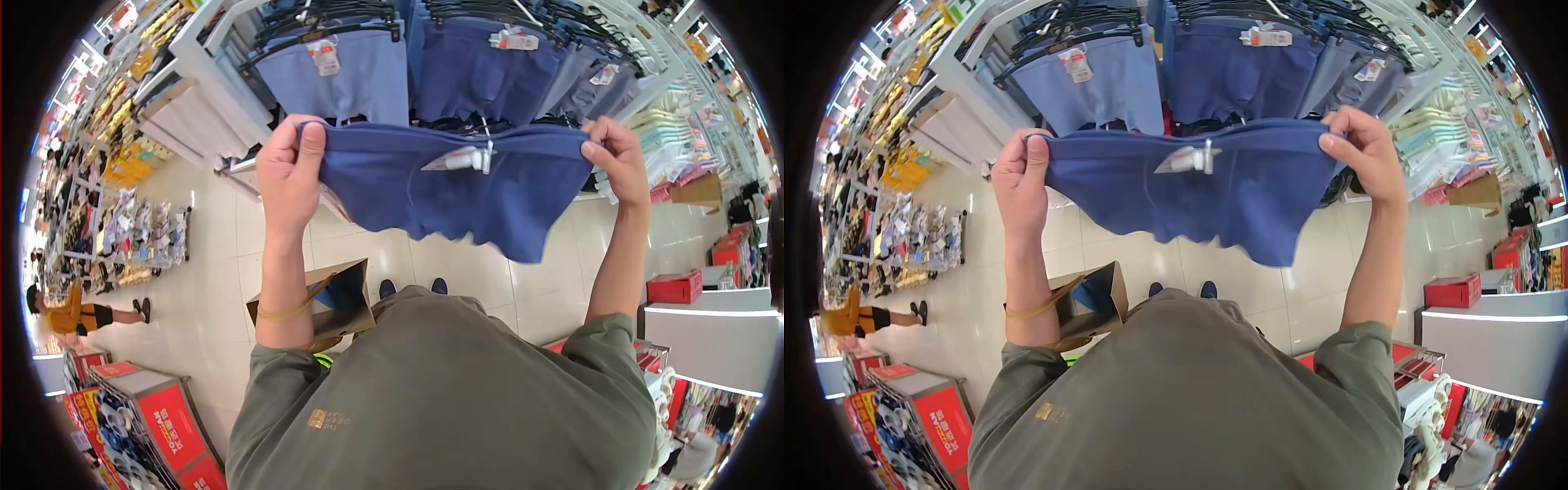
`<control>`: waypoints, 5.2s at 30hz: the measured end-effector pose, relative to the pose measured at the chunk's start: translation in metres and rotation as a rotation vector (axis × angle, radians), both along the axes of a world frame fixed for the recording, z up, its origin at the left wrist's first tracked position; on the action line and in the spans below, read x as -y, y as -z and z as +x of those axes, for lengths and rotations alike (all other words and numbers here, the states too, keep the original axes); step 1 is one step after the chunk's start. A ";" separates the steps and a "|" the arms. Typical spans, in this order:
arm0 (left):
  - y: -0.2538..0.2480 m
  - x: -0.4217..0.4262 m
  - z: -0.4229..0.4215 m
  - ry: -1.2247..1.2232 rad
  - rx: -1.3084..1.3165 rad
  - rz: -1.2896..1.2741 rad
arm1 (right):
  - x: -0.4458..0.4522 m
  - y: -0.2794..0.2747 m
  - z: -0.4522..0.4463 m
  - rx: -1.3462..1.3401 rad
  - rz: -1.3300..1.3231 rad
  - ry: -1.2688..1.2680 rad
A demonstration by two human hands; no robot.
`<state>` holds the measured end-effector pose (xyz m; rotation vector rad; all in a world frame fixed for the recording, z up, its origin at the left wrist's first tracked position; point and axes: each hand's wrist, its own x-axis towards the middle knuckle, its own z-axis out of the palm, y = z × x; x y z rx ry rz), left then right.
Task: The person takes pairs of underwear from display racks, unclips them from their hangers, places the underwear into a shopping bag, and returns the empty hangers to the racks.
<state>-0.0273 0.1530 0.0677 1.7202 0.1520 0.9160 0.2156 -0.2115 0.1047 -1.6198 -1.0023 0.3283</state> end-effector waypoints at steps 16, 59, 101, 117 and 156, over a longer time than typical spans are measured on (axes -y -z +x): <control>0.023 0.106 -0.029 0.276 -0.380 0.346 | -0.103 0.126 -0.157 -0.071 0.072 -0.378; 0.034 0.228 -0.002 0.464 -0.557 0.464 | 0.045 0.149 -0.141 0.214 -0.132 -0.284; 0.045 -0.099 -0.138 0.381 -0.477 -0.199 | -0.218 0.070 -0.187 0.046 -0.330 -0.394; 0.067 -0.107 -0.119 0.428 -0.478 0.173 | -0.283 0.082 -0.219 0.145 -0.221 -0.301; 0.042 0.070 -0.052 0.396 -0.566 -0.089 | -0.011 0.161 -0.106 -0.519 -0.243 -0.377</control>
